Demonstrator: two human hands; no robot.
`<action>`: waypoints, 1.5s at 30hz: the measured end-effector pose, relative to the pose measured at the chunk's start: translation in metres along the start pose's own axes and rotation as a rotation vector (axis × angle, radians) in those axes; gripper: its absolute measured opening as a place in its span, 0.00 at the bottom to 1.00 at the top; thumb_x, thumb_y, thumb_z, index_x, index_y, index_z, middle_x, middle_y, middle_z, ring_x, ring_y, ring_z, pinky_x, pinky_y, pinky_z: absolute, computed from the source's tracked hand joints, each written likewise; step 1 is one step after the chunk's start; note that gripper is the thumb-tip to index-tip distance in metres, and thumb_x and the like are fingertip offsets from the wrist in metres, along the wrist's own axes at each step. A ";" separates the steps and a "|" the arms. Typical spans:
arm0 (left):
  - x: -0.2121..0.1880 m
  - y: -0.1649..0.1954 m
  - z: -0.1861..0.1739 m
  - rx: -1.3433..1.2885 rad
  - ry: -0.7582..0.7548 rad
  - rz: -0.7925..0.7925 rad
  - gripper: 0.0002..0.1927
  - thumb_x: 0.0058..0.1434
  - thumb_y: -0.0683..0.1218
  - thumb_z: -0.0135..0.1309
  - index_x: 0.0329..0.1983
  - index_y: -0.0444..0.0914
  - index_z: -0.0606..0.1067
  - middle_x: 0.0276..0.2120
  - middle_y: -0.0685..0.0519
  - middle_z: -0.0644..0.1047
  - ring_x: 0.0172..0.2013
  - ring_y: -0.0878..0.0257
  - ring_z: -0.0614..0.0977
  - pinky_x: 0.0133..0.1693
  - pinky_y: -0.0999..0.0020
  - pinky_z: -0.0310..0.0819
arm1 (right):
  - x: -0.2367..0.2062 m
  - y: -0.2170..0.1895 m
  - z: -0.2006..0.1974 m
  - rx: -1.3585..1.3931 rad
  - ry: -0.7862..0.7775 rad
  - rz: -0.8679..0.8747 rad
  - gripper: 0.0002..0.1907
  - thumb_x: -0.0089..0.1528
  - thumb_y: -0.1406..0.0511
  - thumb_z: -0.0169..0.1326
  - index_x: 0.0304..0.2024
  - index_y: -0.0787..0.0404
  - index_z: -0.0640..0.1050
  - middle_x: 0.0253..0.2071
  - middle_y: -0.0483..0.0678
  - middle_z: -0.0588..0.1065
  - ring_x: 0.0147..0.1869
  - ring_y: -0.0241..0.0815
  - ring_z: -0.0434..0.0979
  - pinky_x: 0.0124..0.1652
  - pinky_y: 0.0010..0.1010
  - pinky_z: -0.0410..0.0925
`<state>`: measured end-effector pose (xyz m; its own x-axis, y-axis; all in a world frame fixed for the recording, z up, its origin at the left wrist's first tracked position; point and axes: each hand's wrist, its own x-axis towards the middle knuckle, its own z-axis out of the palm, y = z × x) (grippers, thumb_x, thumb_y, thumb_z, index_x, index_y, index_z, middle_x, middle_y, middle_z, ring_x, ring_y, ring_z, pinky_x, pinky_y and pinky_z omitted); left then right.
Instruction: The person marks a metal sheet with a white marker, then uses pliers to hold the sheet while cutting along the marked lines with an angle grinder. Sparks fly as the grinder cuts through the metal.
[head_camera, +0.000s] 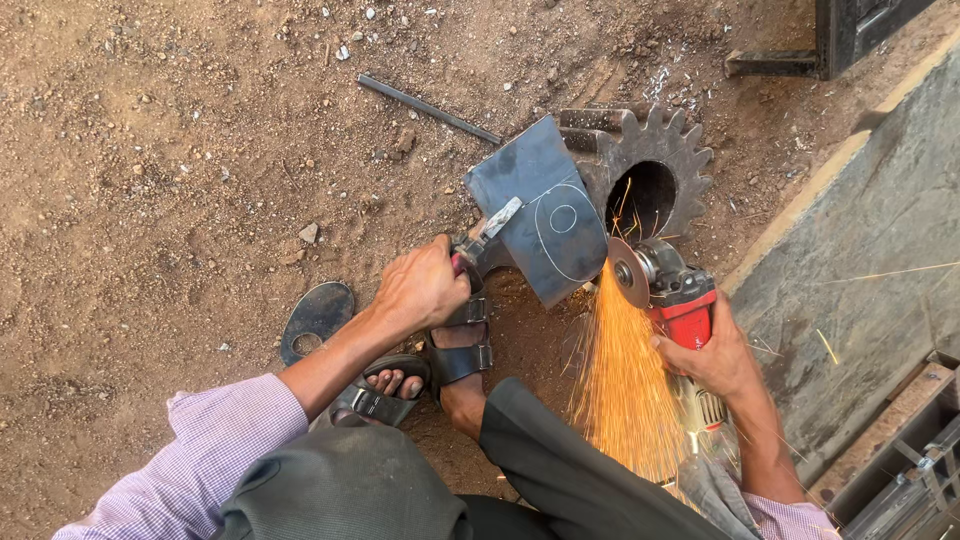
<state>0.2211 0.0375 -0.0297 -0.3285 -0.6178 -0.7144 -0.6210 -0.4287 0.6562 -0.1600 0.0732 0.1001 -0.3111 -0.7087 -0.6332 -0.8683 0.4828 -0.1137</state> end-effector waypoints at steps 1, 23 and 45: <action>0.000 0.000 0.000 0.003 0.004 0.003 0.18 0.61 0.50 0.46 0.44 0.28 0.70 0.34 0.32 0.79 0.38 0.36 0.82 0.46 0.42 0.72 | 0.001 0.001 0.000 -0.027 0.013 -0.068 0.46 0.45 0.56 0.69 0.63 0.61 0.66 0.46 0.56 0.78 0.48 0.50 0.80 0.49 0.42 0.72; -0.001 0.003 0.001 0.022 0.025 -0.011 0.20 0.60 0.50 0.48 0.44 0.28 0.71 0.35 0.31 0.79 0.40 0.35 0.82 0.46 0.42 0.72 | 0.002 -0.015 -0.009 0.107 -0.027 -0.025 0.46 0.46 0.58 0.68 0.65 0.60 0.67 0.42 0.53 0.79 0.38 0.43 0.80 0.41 0.37 0.74; 0.000 0.005 0.001 0.017 -0.009 -0.045 0.19 0.63 0.50 0.45 0.44 0.28 0.71 0.32 0.32 0.79 0.37 0.37 0.82 0.44 0.43 0.73 | 0.005 -0.011 -0.010 -0.083 0.011 -0.091 0.49 0.46 0.54 0.69 0.67 0.60 0.65 0.43 0.56 0.79 0.44 0.49 0.82 0.46 0.41 0.72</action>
<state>0.2175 0.0358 -0.0267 -0.3059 -0.5921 -0.7456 -0.6475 -0.4448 0.6188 -0.1559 0.0588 0.1058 -0.2331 -0.7533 -0.6149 -0.9220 0.3722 -0.1064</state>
